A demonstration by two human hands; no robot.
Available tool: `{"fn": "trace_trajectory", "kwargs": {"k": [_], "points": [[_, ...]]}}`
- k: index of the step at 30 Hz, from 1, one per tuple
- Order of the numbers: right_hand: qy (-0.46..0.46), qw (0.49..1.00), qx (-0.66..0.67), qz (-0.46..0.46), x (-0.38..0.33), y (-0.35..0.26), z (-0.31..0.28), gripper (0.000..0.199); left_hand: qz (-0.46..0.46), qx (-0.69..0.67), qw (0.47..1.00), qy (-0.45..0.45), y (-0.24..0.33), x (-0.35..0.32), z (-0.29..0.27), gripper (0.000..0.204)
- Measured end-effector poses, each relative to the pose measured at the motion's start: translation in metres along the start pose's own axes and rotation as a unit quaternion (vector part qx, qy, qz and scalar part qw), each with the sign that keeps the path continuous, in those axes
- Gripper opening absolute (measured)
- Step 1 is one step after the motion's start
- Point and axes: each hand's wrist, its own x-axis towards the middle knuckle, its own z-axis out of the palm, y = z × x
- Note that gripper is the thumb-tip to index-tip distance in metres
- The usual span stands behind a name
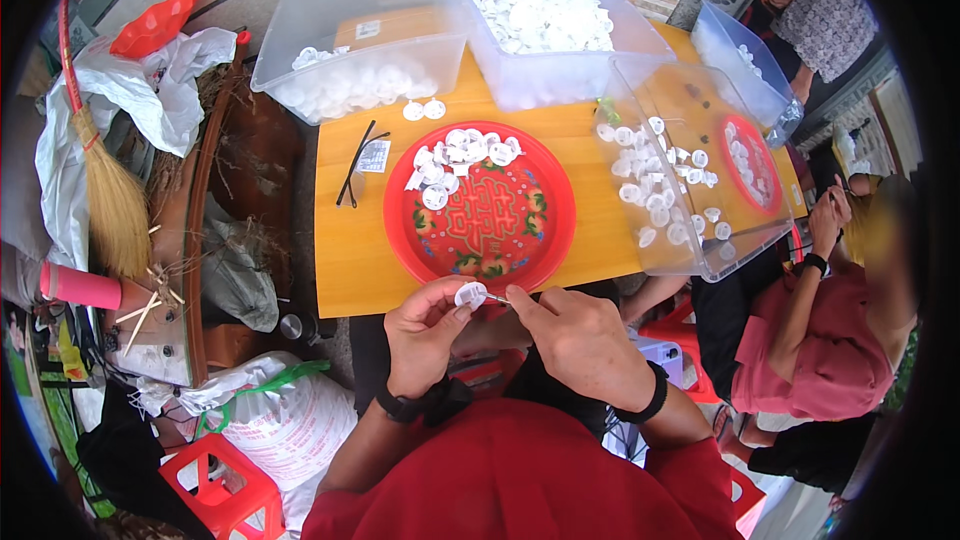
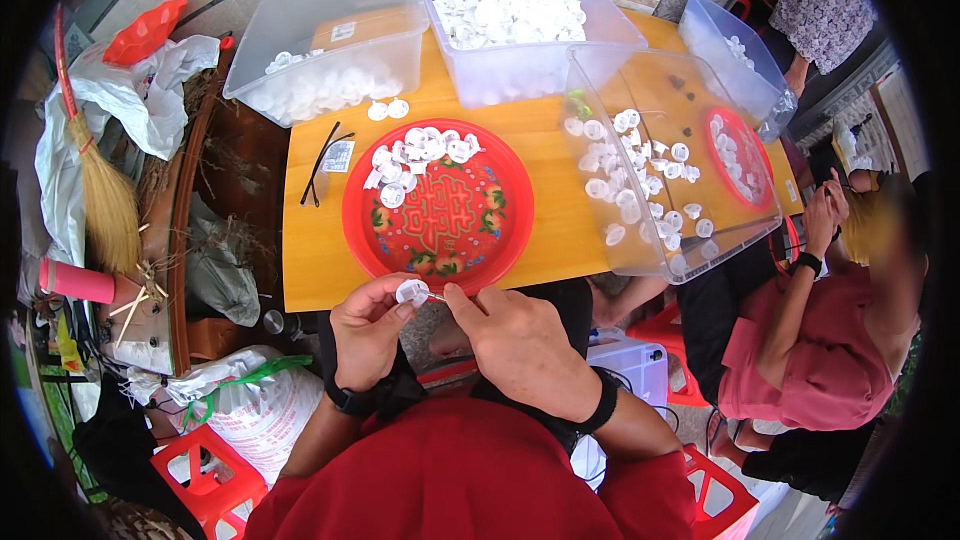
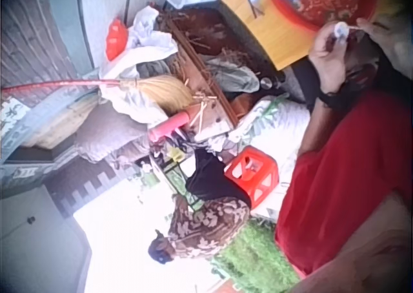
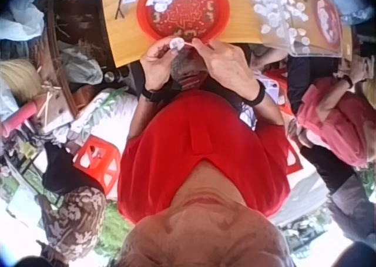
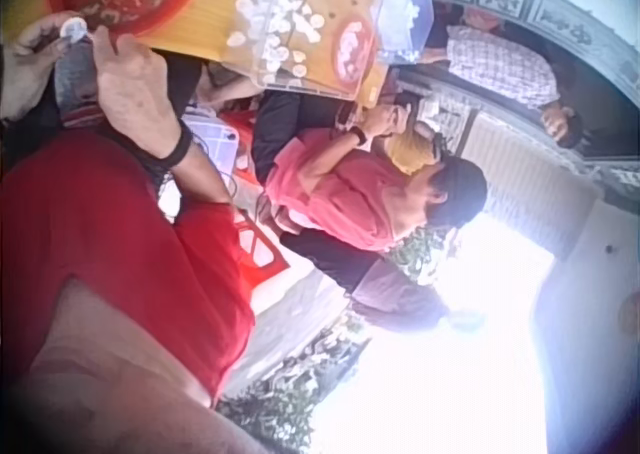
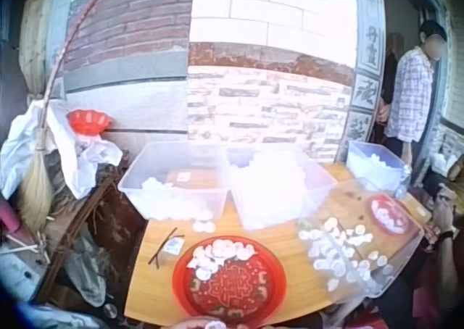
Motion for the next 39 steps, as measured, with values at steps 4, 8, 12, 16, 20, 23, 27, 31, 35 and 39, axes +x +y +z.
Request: {"fn": "trace_trajectory", "kwargs": {"k": [4,8,12,16,20,23,27,31,35,39], "points": [[0.005,1.000,0.000,-0.001,0.001,-0.007,0.002,0.044,0.002,0.007,1.000,-0.010,0.000,-0.001,0.002,0.029],[-0.002,1.000,-0.010,-0.010,0.001,-0.008,0.005,0.043,0.000,0.013,1.000,-0.017,-0.001,-0.002,0.003,0.030],[-0.005,0.999,-0.037,-0.025,0.001,-0.008,0.008,0.044,-0.013,0.011,1.000,-0.013,0.002,-0.003,0.005,0.029],[-0.030,0.992,-0.110,-0.055,0.004,-0.013,0.004,0.040,-0.018,0.029,0.999,-0.004,-0.003,-0.005,0.005,0.028],[-0.082,0.983,-0.143,-0.075,0.007,-0.016,0.005,0.039,0.002,0.064,0.998,0.012,-0.009,-0.007,0.007,0.027],[-0.107,0.979,-0.160,-0.068,0.008,-0.018,0.005,0.045,0.010,0.084,0.996,0.018,-0.013,-0.007,0.009,0.026],[-0.068,0.992,-0.101,-0.037,0.011,-0.015,0.005,0.028,-0.014,0.094,0.995,0.018,-0.007,-0.007,0.010,0.028],[-0.002,1.000,0.003,0.019,0.002,-0.004,-0.003,0.038,-0.025,0.032,0.999,0.016,-0.003,-0.003,0.006,0.031],[0.021,0.999,0.018,0.038,-0.006,-0.002,-0.002,0.043,0.000,-0.012,1.000,0.010,-0.001,-0.002,0.006,0.031],[0.001,0.998,0.035,0.058,-0.011,-0.004,0.001,0.045,0.004,-0.031,0.999,0.011,-0.001,-0.003,0.005,0.030]]}}
